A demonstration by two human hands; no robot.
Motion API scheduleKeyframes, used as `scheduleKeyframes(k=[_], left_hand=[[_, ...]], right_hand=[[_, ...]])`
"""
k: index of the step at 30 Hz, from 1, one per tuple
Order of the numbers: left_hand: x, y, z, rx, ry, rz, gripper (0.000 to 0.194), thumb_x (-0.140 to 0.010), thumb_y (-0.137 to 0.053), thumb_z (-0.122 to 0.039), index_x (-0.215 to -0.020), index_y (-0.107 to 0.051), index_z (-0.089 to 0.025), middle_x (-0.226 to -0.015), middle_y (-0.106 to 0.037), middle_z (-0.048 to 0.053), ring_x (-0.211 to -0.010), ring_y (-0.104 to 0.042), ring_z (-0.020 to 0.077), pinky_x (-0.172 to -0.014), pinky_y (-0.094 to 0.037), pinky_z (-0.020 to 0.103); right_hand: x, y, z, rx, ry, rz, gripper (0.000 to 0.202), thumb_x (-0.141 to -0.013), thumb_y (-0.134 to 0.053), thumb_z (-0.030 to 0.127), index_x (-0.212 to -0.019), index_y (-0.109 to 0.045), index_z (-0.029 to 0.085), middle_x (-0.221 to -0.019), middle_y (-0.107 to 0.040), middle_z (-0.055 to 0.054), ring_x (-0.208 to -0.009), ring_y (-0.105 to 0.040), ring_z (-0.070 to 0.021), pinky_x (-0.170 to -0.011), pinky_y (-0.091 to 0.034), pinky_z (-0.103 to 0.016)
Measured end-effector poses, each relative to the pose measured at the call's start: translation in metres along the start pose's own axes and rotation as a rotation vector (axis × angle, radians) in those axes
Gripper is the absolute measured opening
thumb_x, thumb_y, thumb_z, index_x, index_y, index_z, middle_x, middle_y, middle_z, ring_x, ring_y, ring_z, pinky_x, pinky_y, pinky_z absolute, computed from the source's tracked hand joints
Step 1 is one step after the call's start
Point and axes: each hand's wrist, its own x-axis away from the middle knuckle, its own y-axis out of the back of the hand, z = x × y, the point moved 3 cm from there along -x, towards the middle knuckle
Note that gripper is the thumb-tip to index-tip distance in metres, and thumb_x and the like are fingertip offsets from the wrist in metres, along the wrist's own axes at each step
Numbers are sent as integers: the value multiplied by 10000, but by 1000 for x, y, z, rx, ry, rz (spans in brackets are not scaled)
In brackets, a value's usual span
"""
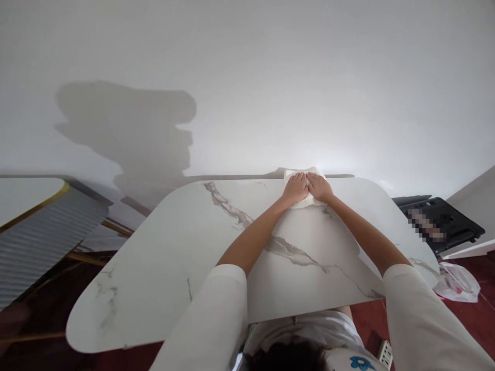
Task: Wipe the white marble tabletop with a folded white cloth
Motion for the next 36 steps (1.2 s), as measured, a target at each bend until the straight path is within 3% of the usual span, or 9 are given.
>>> scheduleKeyframes(k=[5, 9, 19, 28, 32, 36], left_hand=[[26, 7, 3, -22, 37, -41, 515, -884, -272, -199, -1357, -345, -8, -1421, -383, 187, -1331, -320, 271, -1102, -220, 411], [49, 13, -9, -26, 67, -23, 521, -878, -285, -207, -1361, -349, -20, -1428, -376, 184, -1337, -311, 276, -1102, -224, 421], [115, 29, -79, -54, 34, 15, 570, -862, -317, -239, -1361, -334, 37, -1442, -344, 208, -1344, -295, 309, -1107, -222, 429], [185, 43, -138, 2, -17, -25, 547, -880, -285, -251, -1359, -353, 4, -1430, -360, 219, -1347, -301, 318, -1093, -260, 475], [215, 54, -141, 20, -18, 4, 555, -880, -291, -260, -1381, -343, -27, -1439, -356, 199, -1360, -284, 300, -1100, -256, 465], [239, 65, -126, 23, 11, 39, 564, -873, -304, -256, -1410, -311, -83, -1448, -356, 162, -1367, -278, 268, -1098, -263, 454]], right_hand=[[12, 5, 23, -27, 50, 19, 524, -894, -268, 182, -1394, -361, 54, -1450, -382, -117, -1337, -325, -216, -1102, -246, -350], [35, 10, 35, -37, 62, 43, 529, -896, -259, 184, -1404, -346, 64, -1466, -357, -104, -1350, -303, -209, -1113, -231, -356], [127, 31, 47, -48, 51, 20, 538, -887, -270, 197, -1399, -358, 57, -1463, -360, -110, -1349, -307, -237, -1112, -240, -386], [220, 51, 69, -56, 31, -25, 548, -872, -281, 205, -1406, -356, 107, -1462, -358, -100, -1358, -298, -224, -1087, -306, -434], [243, 55, 96, -52, 4, -33, 561, -865, -297, 196, -1418, -341, 117, -1463, -351, -96, -1360, -295, -232, -1090, -312, -446], [246, 53, 125, -74, 41, -49, 604, -851, -335, 198, -1449, -279, 142, -1458, -356, -103, -1353, -307, -246, -1086, -313, -472]])
